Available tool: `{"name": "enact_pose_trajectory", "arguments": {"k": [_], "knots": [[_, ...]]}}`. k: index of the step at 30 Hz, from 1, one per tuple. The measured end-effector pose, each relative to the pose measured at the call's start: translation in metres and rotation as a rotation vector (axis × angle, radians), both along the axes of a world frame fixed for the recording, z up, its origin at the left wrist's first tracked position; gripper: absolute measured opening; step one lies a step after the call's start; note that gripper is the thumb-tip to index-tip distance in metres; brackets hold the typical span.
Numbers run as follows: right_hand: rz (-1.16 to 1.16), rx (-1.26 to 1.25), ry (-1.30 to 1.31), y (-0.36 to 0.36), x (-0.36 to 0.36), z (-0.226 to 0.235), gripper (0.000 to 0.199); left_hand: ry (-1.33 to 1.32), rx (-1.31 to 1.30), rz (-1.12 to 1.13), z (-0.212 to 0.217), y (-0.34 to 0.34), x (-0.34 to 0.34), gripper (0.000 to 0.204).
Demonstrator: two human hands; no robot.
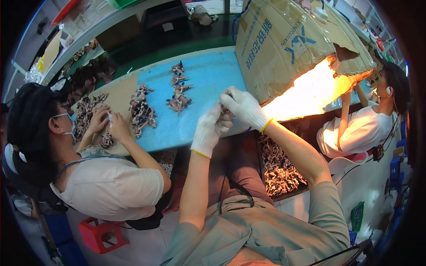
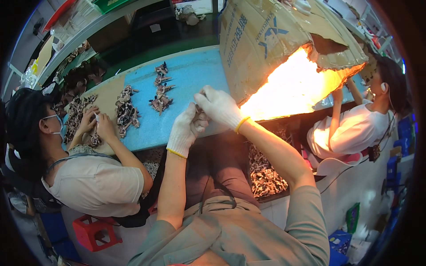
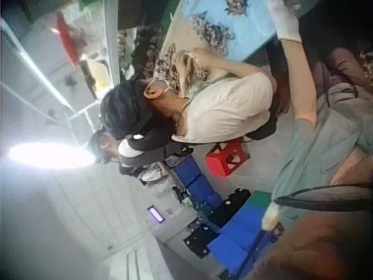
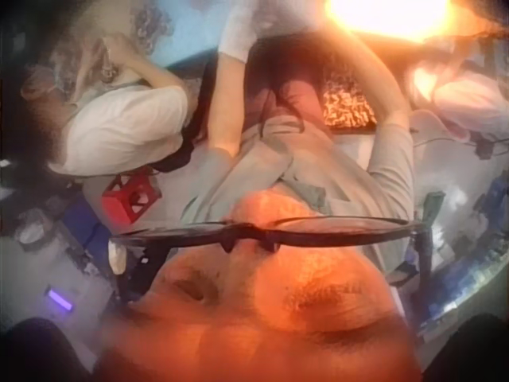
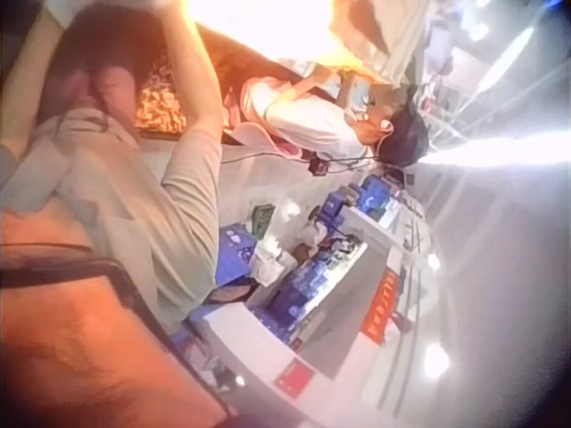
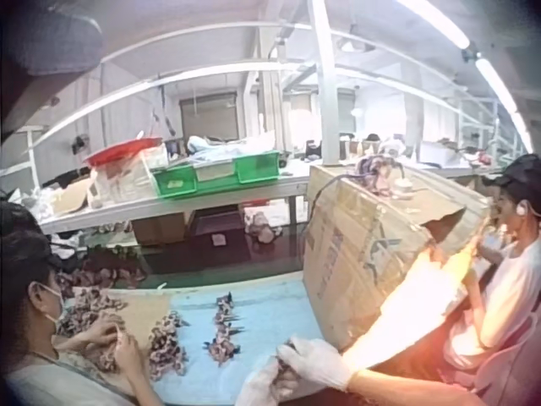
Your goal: Assembling small plastic components onto a circular base.
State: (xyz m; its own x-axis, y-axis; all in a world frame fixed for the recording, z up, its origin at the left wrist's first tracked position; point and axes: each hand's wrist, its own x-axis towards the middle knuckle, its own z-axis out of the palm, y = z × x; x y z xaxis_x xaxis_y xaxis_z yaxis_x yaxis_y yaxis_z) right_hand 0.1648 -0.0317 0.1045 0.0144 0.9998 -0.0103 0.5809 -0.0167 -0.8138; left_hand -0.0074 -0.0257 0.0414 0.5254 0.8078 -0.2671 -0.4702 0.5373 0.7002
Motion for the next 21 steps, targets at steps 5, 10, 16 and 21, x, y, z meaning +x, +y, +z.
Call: {"name": "enact_pose_trajectory", "arguments": {"k": [5, 10, 16, 21], "knots": [[-0.002, 0.138, 0.024, -0.026, 0.002, 0.000, 0.041, 0.187, 0.315, 0.109, 0.020, -0.032, 0.012, 0.042], [-0.092, 0.074, 0.160, -0.048, 0.012, 0.015, 0.035, 0.335, 0.503, 0.148, 0.045, -0.054, 0.019, 0.047], [0.103, -0.112, 0.236, -0.074, 0.009, 0.030, 0.028, 0.245, 0.246, -0.290, 0.037, -0.065, -0.027, 0.052], [0.310, 0.140, 0.029, -0.100, 0.006, 0.016, 0.026, 0.690, 0.773, -0.217, 0.042, -0.084, -0.032, 0.027]]}}
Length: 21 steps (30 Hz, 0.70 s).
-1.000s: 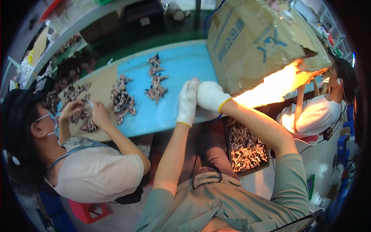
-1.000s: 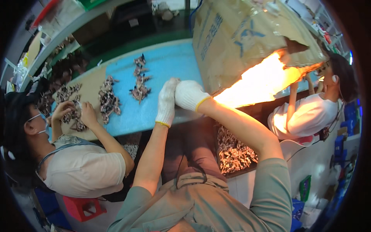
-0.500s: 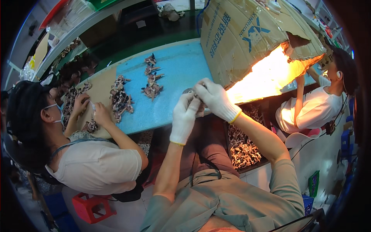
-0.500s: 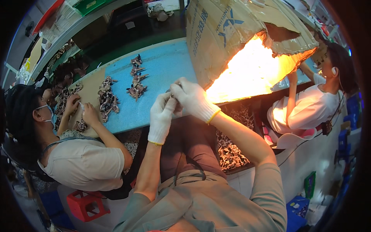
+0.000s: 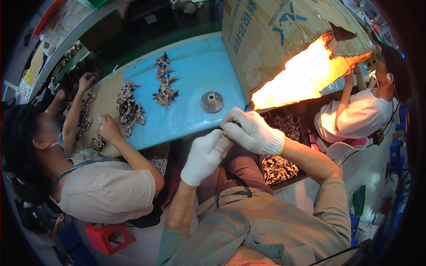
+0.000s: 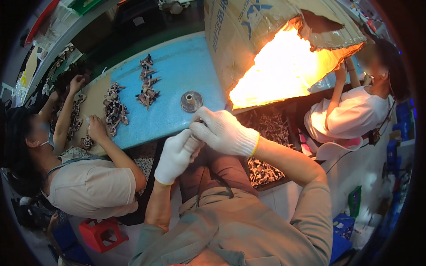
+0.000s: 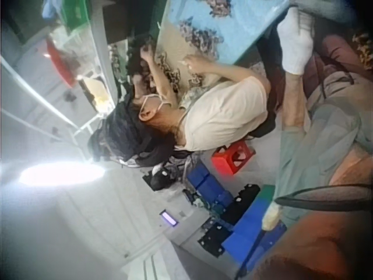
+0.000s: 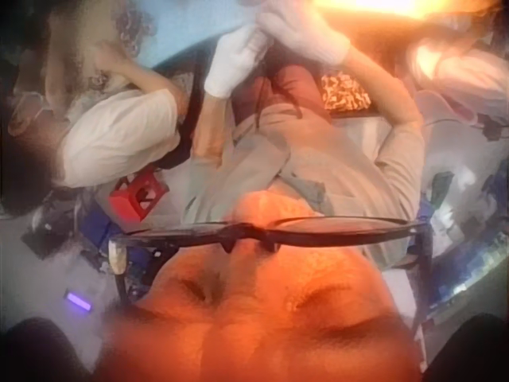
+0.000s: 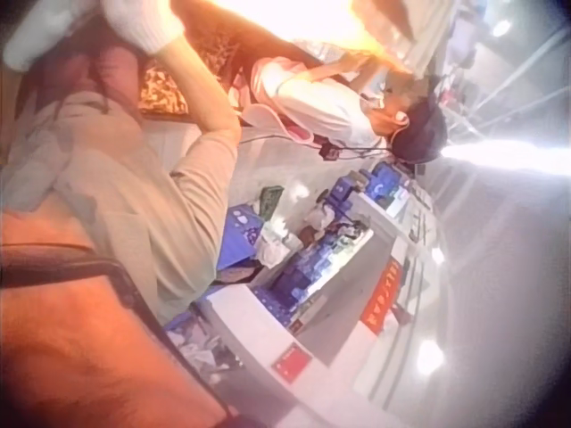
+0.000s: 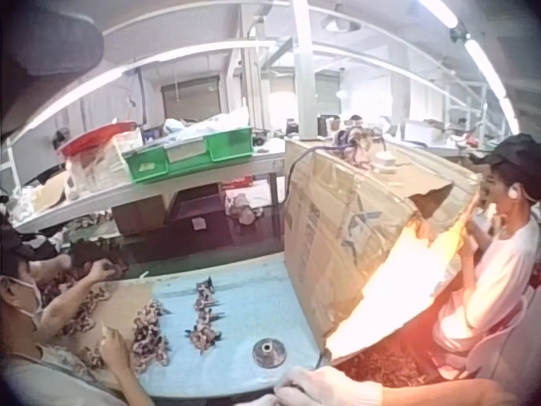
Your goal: Assembling small plastic components onto a circular base.
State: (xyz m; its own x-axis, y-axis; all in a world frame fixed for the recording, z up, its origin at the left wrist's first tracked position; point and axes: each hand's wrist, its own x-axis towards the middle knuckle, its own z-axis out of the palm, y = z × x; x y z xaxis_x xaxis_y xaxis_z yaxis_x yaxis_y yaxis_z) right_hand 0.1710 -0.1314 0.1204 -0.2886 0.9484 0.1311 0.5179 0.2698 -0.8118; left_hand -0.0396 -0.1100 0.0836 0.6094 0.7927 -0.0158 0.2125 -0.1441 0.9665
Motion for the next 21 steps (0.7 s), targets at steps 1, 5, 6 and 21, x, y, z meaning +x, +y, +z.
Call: {"name": "enact_pose_trajectory", "arguments": {"k": [1, 5, 6, 21], "knots": [[-0.097, -0.182, 0.159, -0.007, -0.003, -0.012, 0.028, 0.269, 0.572, 0.026, -0.002, -0.006, 0.001, 0.022], [-0.302, -0.664, 0.594, -0.012, -0.011, -0.039, 0.028, 0.564, 0.714, -0.073, -0.006, -0.001, -0.002, 0.029], [-0.295, -0.697, 0.494, -0.009, -0.009, -0.044, 0.027, 0.573, 0.710, -0.078, -0.015, -0.001, -0.003, 0.029], [-0.281, -0.031, 0.006, -0.003, -0.004, -0.059, 0.035, -0.175, -0.196, 0.308, -0.040, -0.010, 0.022, 0.026]]}}
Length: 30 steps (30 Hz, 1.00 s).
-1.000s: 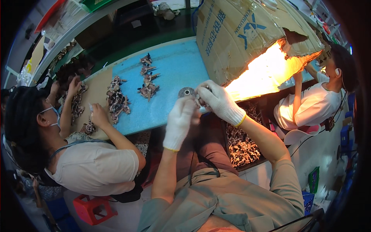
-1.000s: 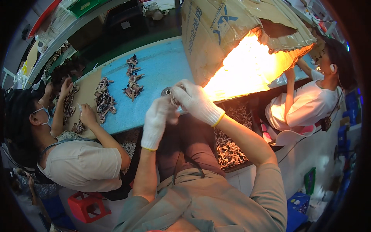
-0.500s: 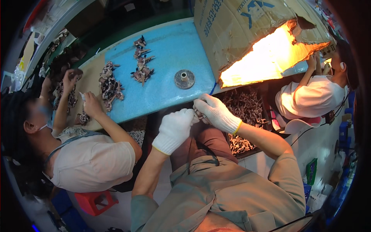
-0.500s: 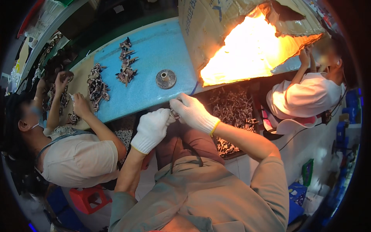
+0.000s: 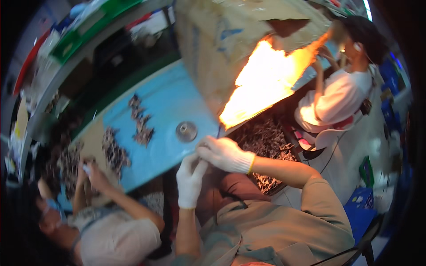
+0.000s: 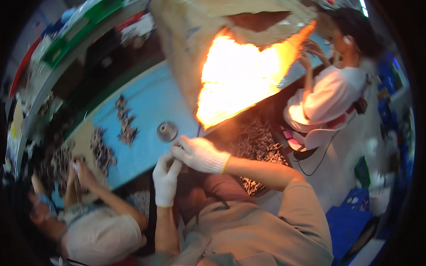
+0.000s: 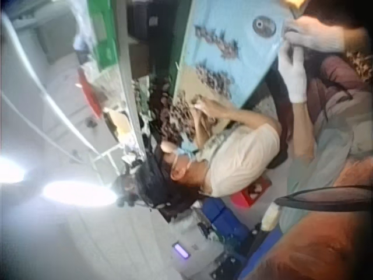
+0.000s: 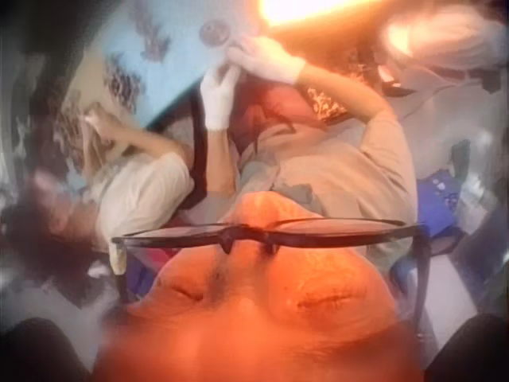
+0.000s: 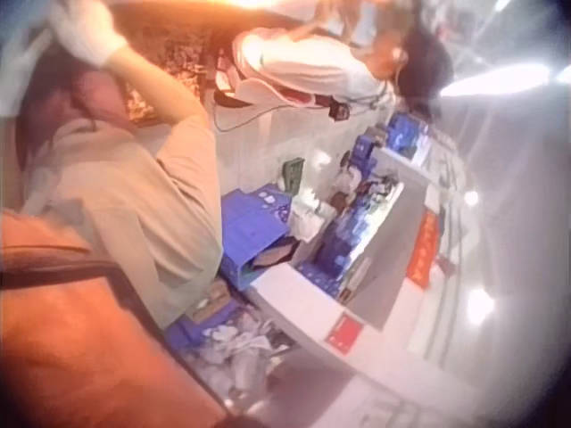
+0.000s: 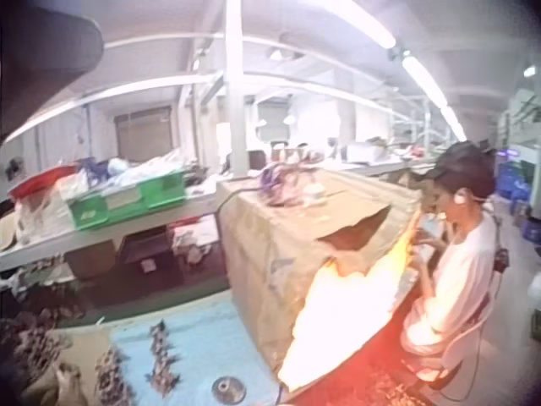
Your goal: Assembling small plastic components onto a circular base.
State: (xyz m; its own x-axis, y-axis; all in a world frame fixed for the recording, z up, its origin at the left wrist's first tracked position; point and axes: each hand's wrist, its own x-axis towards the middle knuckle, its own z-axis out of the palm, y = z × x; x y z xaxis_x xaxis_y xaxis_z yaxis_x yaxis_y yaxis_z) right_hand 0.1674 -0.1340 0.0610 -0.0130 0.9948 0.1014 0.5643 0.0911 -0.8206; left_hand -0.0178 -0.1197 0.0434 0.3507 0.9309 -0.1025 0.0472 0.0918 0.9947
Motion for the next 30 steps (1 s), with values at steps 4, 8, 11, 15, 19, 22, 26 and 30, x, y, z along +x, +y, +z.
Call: {"name": "enact_pose_trajectory", "arguments": {"k": [4, 8, 11, 15, 19, 22, 26, 30], "knots": [[0.002, -0.499, 0.403, -0.003, 0.013, 0.026, 0.051, 0.208, 0.213, 0.089, 0.027, 0.021, -0.007, 0.032], [0.191, -0.285, -0.103, -0.003, 0.091, 0.023, 0.047, 0.389, 0.177, 0.474, 0.018, 0.090, -0.053, 0.042], [-0.205, -0.177, -0.176, 0.025, 0.174, 0.010, 0.039, 0.877, 0.305, 0.696, 0.020, 0.097, -0.050, 0.046], [-0.260, -0.080, -0.557, 0.094, 0.273, -0.011, 0.034, 0.547, 0.206, 0.454, -0.001, 0.097, -0.020, 0.036], [-0.232, -0.089, -0.684, 0.125, 0.285, 0.010, 0.036, 0.532, 0.453, 0.191, -0.035, 0.122, 0.000, 0.030], [-0.154, -0.101, -0.665, 0.141, 0.286, 0.000, 0.036, 0.600, 0.497, 0.316, -0.043, 0.136, -0.032, 0.029], [-0.125, -0.121, -1.005, 0.134, 0.292, -0.005, 0.032, 0.559, 0.486, 0.425, -0.067, 0.173, -0.061, 0.027], [-0.279, -0.047, -0.615, 0.063, 0.242, 0.022, 0.026, 0.525, 0.524, 0.574, -0.056, 0.186, -0.059, 0.026]]}}
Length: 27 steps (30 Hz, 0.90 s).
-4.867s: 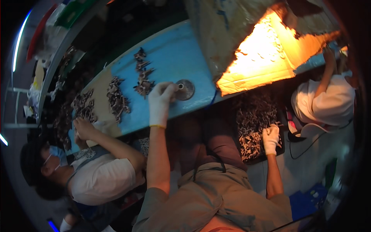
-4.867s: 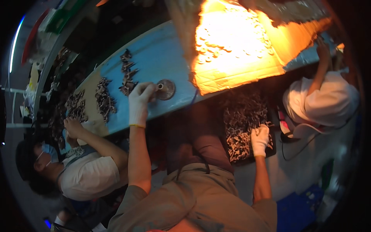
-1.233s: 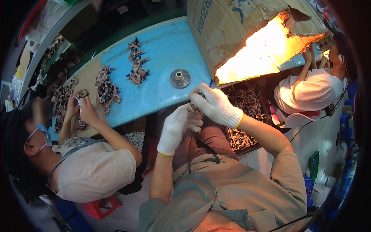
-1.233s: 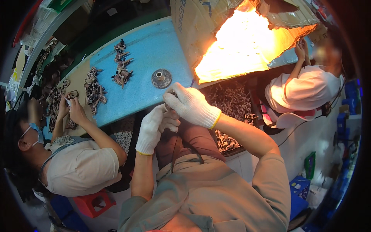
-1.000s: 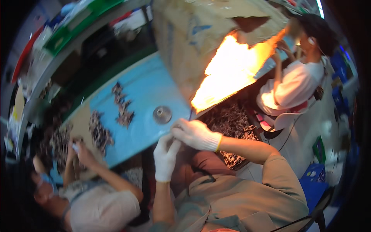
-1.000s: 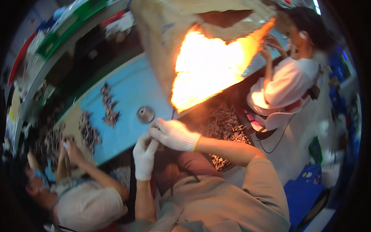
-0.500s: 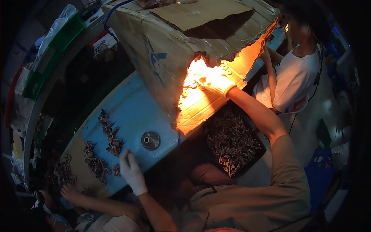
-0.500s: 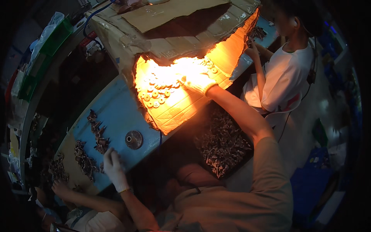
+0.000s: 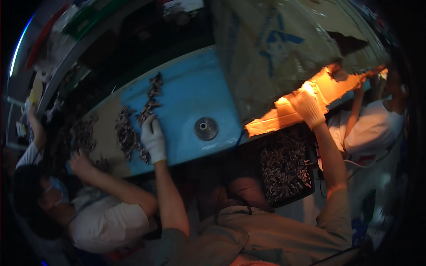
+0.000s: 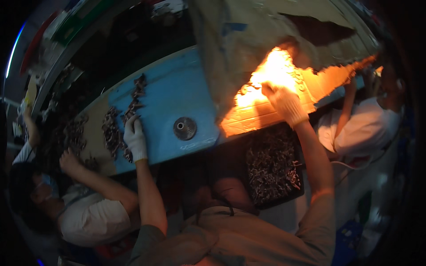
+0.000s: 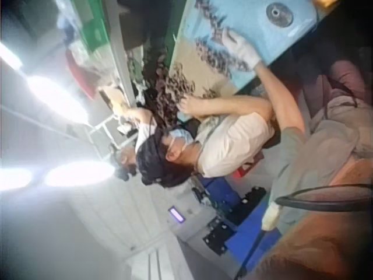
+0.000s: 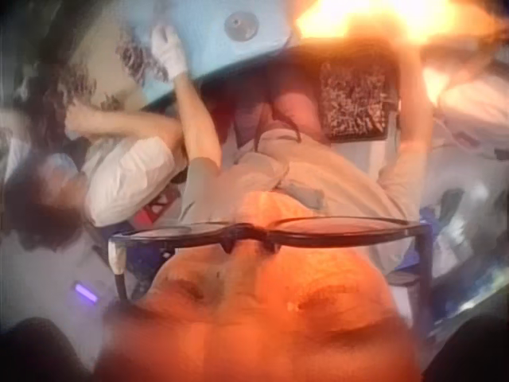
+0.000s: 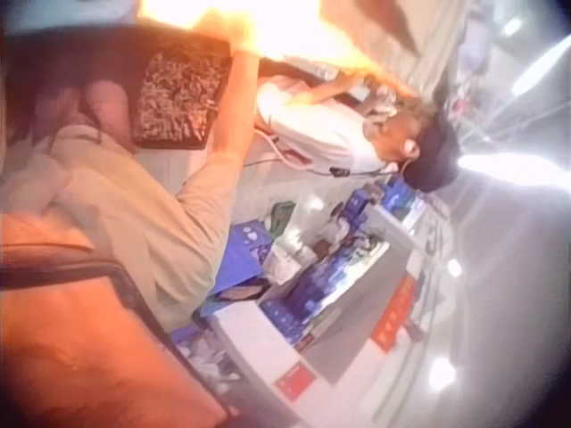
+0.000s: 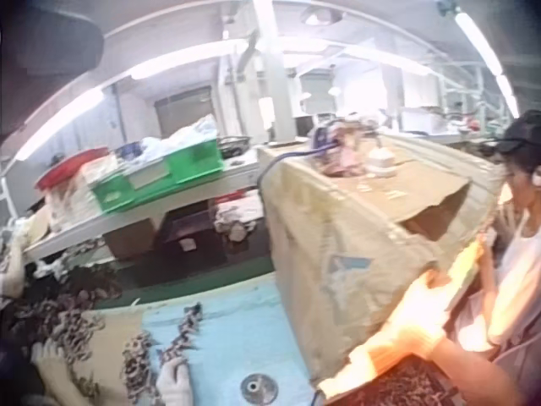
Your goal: Assembling small plastic components onto a circular base.
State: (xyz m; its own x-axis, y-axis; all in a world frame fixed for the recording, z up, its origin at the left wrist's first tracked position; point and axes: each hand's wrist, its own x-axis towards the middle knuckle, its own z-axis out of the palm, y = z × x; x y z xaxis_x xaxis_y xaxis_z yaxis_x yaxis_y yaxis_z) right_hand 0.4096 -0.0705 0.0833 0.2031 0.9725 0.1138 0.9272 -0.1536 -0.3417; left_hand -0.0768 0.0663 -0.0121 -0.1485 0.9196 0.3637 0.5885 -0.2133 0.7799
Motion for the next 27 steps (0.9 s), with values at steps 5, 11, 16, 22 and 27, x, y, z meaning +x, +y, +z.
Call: {"name": "enact_pose_trajectory", "arguments": {"k": [5, 11, 16, 22, 27], "knots": [[0.314, 0.108, 0.540, -0.056, -0.158, -0.006, 0.012, -0.376, -0.116, 0.045, 0.004, -0.041, 0.040, 0.030], [0.390, 0.555, 0.435, 0.027, -0.248, -0.055, 0.022, -0.702, -0.445, -0.186, 0.037, -0.087, 0.084, 0.036], [0.506, 0.528, 0.198, 0.027, -0.244, -0.073, 0.035, -0.688, -0.622, -0.382, 0.034, -0.089, 0.084, 0.040], [0.395, 0.535, 0.345, -0.012, -0.232, -0.076, 0.044, -0.410, -0.561, -0.428, 0.046, -0.080, 0.102, 0.036], [0.204, 0.308, 0.373, -0.164, -0.184, -0.118, 0.030, -0.424, -0.563, -0.385, 0.028, -0.055, 0.093, 0.034]]}}
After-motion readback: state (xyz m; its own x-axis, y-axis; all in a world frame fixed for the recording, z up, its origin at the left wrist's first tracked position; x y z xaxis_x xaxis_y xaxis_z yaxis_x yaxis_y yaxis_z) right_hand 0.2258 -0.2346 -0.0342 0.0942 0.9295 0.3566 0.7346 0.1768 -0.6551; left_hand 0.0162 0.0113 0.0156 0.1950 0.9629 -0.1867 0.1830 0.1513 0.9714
